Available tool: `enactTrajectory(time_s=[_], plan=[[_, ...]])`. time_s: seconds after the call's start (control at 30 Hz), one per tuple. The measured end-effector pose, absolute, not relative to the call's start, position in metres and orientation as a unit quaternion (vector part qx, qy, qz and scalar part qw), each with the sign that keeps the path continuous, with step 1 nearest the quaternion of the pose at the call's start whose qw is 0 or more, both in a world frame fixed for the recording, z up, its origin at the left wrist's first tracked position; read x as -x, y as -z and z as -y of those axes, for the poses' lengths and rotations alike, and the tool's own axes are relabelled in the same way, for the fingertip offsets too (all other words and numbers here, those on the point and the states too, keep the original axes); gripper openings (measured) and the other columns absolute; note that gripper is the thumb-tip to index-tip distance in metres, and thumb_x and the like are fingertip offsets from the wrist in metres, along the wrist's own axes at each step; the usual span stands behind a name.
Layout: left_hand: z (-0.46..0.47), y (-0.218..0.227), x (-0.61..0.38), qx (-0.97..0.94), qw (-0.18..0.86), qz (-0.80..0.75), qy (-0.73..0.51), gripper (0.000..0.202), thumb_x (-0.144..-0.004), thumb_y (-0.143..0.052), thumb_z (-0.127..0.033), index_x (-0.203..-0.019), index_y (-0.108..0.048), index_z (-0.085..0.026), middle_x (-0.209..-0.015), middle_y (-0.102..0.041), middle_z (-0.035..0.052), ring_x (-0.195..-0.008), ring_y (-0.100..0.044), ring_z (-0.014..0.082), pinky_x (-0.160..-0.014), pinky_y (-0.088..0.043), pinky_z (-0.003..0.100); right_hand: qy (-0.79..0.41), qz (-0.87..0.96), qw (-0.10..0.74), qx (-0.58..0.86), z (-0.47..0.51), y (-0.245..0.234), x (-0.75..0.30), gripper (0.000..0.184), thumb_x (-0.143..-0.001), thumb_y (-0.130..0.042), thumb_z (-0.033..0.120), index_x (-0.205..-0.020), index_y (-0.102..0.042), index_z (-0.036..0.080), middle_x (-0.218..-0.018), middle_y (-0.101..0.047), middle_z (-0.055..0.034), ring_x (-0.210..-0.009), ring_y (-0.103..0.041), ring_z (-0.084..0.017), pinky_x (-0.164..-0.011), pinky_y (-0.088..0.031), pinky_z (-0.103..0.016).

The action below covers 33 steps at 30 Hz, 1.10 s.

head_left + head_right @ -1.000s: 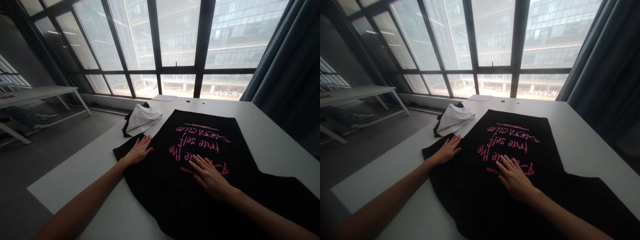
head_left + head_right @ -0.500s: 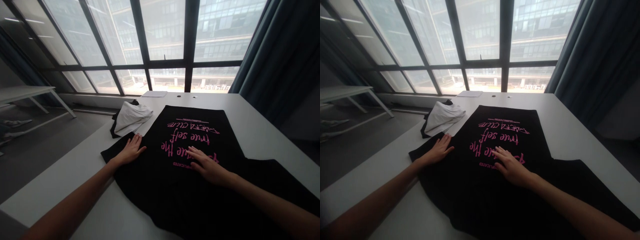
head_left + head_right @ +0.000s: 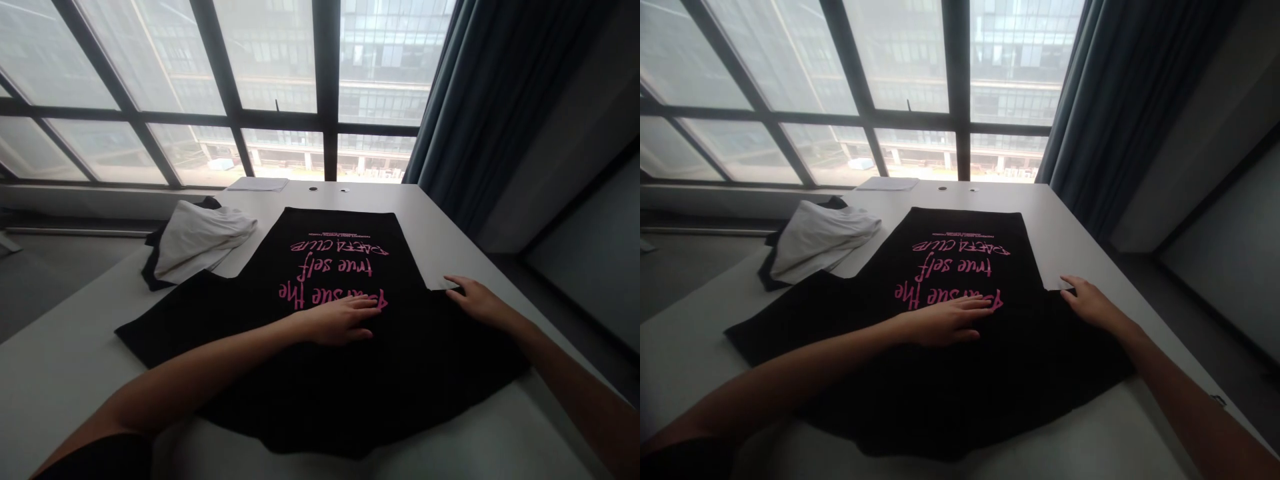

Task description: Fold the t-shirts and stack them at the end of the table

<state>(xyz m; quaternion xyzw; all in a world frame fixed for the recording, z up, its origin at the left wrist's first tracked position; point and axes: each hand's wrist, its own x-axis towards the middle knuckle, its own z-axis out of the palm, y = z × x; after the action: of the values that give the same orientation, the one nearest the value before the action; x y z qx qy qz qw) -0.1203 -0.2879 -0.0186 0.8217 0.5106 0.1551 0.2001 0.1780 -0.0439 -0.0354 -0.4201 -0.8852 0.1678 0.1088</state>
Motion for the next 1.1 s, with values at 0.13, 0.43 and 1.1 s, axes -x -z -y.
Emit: enactTrajectory(time_s=[0.13,0.43,1.1], plan=[[0.263,0.034,0.09,-0.843,0.186,-0.479,-0.162,0.056,-0.098,-0.058,-0.042,-0.15,-0.047,-0.025,-0.16,-0.038,0.0077,-0.152,-0.022,0.0298,-0.125,-0.016,0.048,-0.132,0.865,0.081,0.477,0.022,0.049,-0.229,0.048,-0.086,-0.058,0.037,-0.124,-0.069,0.009,-0.127,-0.068,-0.021,-0.12,-0.063,-0.035,-0.104,-0.047,-0.044],[0.255,0.059,0.074,-0.848,0.151,-0.478,-0.173,0.054,-0.1,-0.054,-0.041,-0.151,-0.044,-0.028,-0.16,-0.037,0.0079,-0.152,-0.023,0.0296,-0.124,-0.014,0.053,-0.206,0.816,0.079,0.535,0.026,0.047,-0.269,0.038,-0.078,-0.067,0.047,-0.099,-0.074,0.016,-0.098,-0.077,-0.0146,-0.087,-0.073,-0.029,-0.076,-0.055,-0.036],[0.253,0.049,0.068,-0.77,0.258,-0.491,-0.315,0.041,-0.099,-0.055,-0.033,-0.14,-0.056,-0.027,-0.147,-0.053,0.0067,-0.142,-0.042,0.0253,-0.12,-0.03,0.046,-0.676,0.633,0.128,0.355,0.095,-0.035,-0.221,0.058,-0.08,-0.074,0.039,-0.135,-0.062,0.024,-0.116,-0.074,-0.0099,-0.102,-0.071,-0.03,-0.083,-0.06,-0.037]])
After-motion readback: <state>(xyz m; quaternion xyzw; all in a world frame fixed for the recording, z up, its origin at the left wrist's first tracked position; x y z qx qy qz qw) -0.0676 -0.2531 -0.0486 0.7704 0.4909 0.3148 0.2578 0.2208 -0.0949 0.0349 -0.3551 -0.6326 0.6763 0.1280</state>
